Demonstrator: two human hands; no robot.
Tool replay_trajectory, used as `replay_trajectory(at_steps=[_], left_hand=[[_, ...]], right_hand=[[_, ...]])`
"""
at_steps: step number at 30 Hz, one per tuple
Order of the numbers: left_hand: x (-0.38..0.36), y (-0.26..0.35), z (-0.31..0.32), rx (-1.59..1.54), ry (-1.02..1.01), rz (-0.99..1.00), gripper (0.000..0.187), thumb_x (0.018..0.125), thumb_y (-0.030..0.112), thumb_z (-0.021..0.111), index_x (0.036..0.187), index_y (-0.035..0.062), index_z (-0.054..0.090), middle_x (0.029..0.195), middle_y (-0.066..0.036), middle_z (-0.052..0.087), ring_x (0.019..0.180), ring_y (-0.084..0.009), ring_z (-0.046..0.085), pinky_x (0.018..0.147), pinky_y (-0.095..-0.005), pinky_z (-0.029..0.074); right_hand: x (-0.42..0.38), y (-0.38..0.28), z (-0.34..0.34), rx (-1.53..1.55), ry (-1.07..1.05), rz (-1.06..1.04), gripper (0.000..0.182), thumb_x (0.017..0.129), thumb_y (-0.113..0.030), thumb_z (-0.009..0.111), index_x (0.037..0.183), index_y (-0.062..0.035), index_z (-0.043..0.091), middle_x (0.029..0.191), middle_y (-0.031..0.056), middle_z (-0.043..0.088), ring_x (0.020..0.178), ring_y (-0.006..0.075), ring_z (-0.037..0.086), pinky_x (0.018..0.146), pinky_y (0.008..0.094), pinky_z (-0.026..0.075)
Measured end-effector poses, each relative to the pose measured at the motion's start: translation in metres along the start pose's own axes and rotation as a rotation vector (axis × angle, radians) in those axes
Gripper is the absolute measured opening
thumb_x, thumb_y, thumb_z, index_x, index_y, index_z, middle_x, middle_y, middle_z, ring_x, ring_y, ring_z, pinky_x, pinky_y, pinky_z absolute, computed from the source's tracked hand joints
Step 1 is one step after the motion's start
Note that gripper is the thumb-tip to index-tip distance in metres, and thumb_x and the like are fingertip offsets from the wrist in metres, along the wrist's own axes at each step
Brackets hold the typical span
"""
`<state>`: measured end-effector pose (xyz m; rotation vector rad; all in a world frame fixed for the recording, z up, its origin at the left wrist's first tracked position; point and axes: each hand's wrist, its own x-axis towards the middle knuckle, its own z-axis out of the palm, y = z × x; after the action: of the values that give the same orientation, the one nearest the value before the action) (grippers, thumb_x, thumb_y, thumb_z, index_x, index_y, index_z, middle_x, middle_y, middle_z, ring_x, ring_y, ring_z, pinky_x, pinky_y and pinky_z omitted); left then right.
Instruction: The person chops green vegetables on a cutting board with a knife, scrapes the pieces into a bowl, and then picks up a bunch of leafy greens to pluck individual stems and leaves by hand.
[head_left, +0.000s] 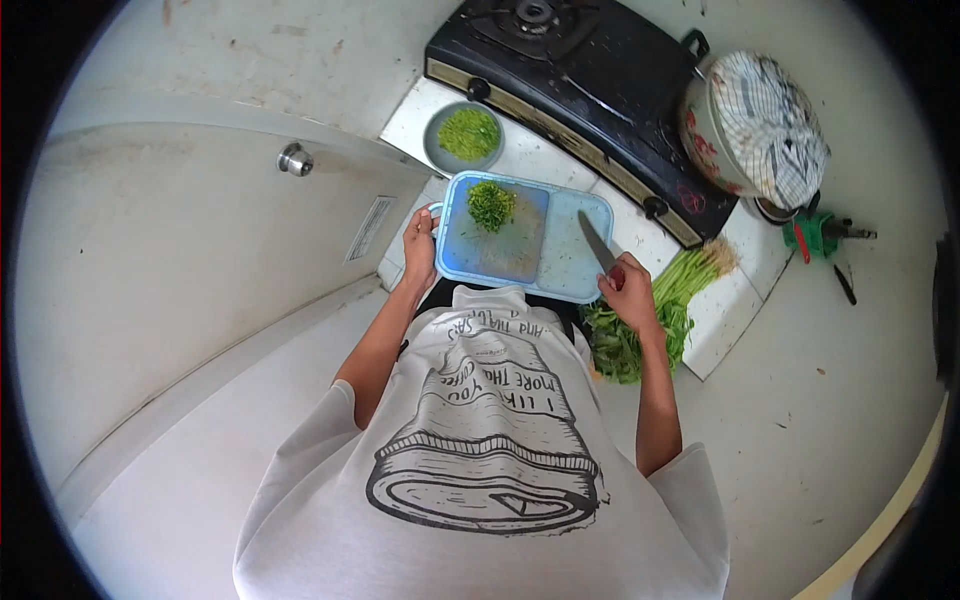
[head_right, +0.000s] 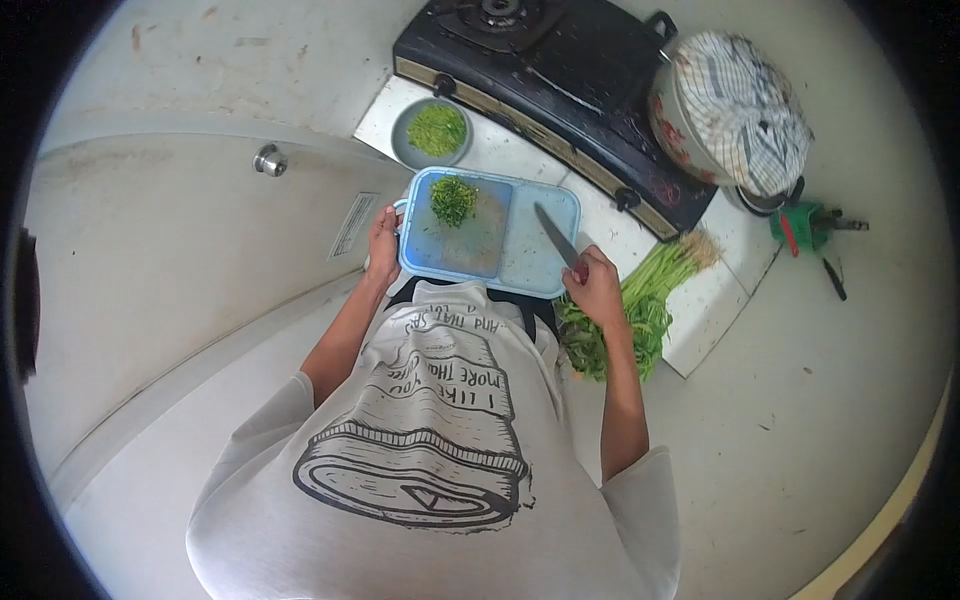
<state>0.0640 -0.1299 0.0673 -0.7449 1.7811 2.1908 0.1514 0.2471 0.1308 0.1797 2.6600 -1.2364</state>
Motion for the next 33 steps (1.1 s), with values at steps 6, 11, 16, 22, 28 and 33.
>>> replay_trajectory(at_steps=[6,11,16,22,28,33], left_hand=[[0.049,0.053,-0.037,-0.103,-0.034,-0.112,0.034,0.111,0.027,0.043,0.130,0.0038,0.058,0.105,-0.011,0.068,0.086,-0.0163,0.066,0.073,-0.0316,0.059],[0.079,0.071,-0.049,-0.149,-0.054,-0.171,0.029,0.110,0.024,0.044,0.125,0.0039,0.057,0.098,-0.010,0.065,0.078,-0.0179,0.067,0.067,-0.0324,0.059],[0.090,0.079,-0.063,-0.165,-0.070,-0.281,0.029,0.109,0.023,0.046,0.128,0.0023,0.055,0.097,-0.010,0.064,0.072,-0.0172,0.064,0.061,-0.0321,0.058],[0.105,0.085,-0.071,-0.157,-0.162,-0.365,0.030,0.109,0.022,0.046,0.128,-0.0004,0.054,0.095,-0.010,0.063,0.072,-0.0172,0.064,0.060,-0.0313,0.057],[0.113,0.093,-0.069,-0.139,-0.230,-0.423,0.030,0.108,0.019,0.043,0.124,-0.0036,0.055,0.099,-0.014,0.064,0.078,-0.0209,0.067,0.068,-0.0342,0.061],[0.132,0.088,-0.075,-0.121,-0.295,-0.424,0.030,0.108,0.018,0.042,0.122,-0.0044,0.057,0.099,-0.015,0.067,0.080,-0.0209,0.068,0.073,-0.0358,0.062]], right_hand=[[0.061,-0.133,-0.013,-0.239,-0.109,-0.001,0.040,0.093,-0.035,0.069,0.080,0.0007,0.058,0.077,0.0187,0.061,0.069,0.0368,0.062,0.065,0.0454,0.047],[0.096,-0.188,0.028,-0.179,-0.152,-0.176,0.033,0.100,-0.035,0.061,0.094,-0.0023,0.062,0.088,0.0179,0.065,0.079,0.0387,0.065,0.070,0.0453,0.050],[0.104,-0.212,0.062,-0.252,-0.255,-0.214,0.036,0.099,-0.040,0.060,0.104,-0.0047,0.066,0.097,0.0154,0.065,0.088,0.0380,0.065,0.078,0.0464,0.051],[0.118,-0.201,0.078,-0.367,-0.287,-0.177,0.036,0.097,-0.044,0.062,0.104,-0.0097,0.070,0.098,0.0124,0.067,0.093,0.0346,0.066,0.084,0.0485,0.047],[0.144,-0.184,0.087,-0.398,-0.166,-0.129,0.039,0.097,-0.046,0.061,0.106,-0.0091,0.072,0.097,0.0144,0.069,0.090,0.0341,0.067,0.078,0.0461,0.050],[0.137,-0.214,0.065,-0.268,-0.182,-0.030,0.039,0.095,-0.044,0.066,0.098,-0.0053,0.071,0.083,0.0167,0.068,0.077,0.0323,0.066,0.068,0.0408,0.050]])
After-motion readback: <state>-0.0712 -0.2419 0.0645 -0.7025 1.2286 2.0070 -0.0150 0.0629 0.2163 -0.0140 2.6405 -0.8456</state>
